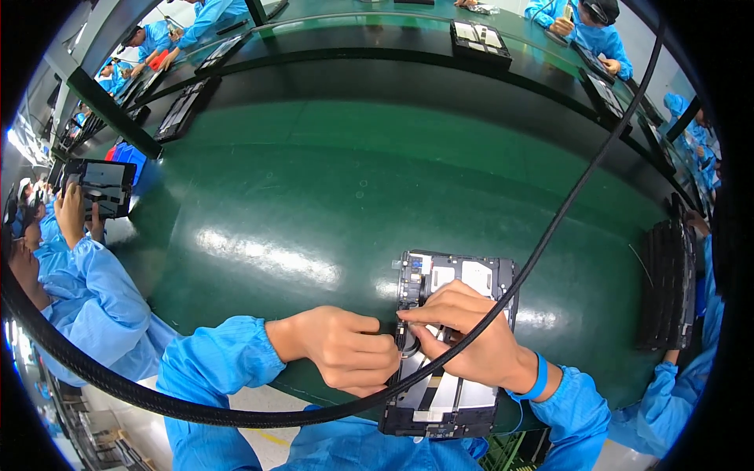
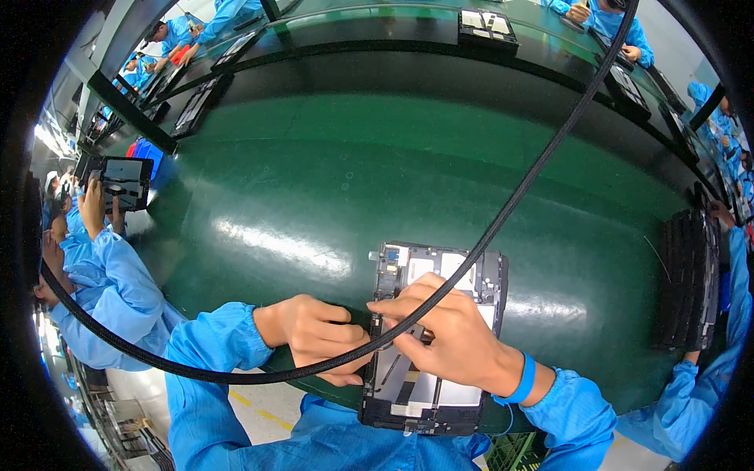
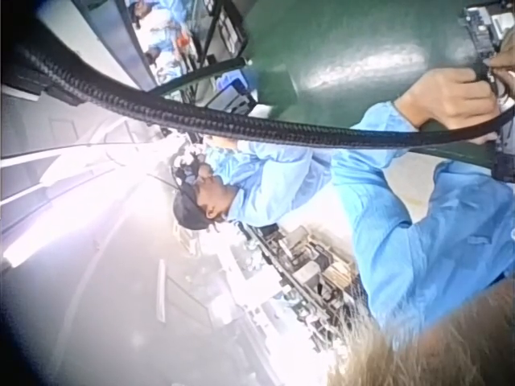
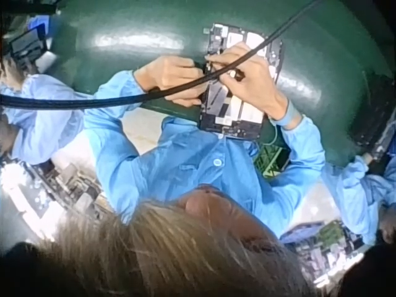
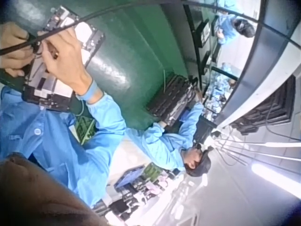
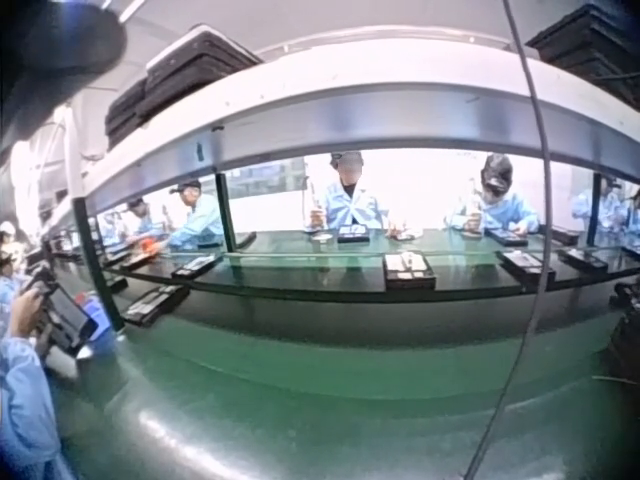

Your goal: The person assembles the internal components of a tablet by connecting ribbon cables to circuit boards and placing a battery pack into the tablet shell, using tweezers for precise manipulation.

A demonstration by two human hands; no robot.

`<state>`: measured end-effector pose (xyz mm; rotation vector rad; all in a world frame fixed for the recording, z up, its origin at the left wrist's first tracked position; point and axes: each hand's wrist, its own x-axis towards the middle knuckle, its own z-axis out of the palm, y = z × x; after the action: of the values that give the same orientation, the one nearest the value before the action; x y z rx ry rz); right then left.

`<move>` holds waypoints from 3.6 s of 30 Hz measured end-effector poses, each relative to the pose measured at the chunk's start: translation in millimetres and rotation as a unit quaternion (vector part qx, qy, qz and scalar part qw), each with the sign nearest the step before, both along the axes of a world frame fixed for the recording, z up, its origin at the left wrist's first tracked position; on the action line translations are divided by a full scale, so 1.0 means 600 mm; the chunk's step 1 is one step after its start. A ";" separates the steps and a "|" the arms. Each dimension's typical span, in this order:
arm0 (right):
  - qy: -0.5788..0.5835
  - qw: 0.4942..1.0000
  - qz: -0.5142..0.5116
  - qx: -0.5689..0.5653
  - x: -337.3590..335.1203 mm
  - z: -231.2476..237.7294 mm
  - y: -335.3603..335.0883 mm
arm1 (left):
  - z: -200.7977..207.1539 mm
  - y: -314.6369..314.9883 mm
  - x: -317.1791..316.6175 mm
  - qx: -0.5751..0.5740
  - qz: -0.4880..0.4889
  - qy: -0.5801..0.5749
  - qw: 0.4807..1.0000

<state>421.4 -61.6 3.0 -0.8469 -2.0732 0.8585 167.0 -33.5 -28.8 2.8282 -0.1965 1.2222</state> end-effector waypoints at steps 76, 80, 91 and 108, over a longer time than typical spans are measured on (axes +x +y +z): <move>0.022 0.984 -0.078 -0.159 -0.006 -0.006 0.043 | -0.010 0.081 0.009 -0.038 0.097 0.008 0.994; 0.030 0.986 -0.070 -0.148 -0.007 -0.012 0.047 | -0.005 0.083 0.009 -0.049 0.094 0.015 0.994; 0.228 0.955 -0.153 -0.114 0.036 -0.011 0.023 | -0.012 0.050 -0.019 -0.043 0.108 0.077 0.990; -0.532 0.576 -0.581 -0.218 0.611 0.197 -0.140 | -0.003 0.135 0.050 -0.063 0.210 0.161 0.962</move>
<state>787.9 -145.7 121.2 -3.0639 -1.3178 -0.0620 196.8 47.2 -30.7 2.9847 0.5011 0.7580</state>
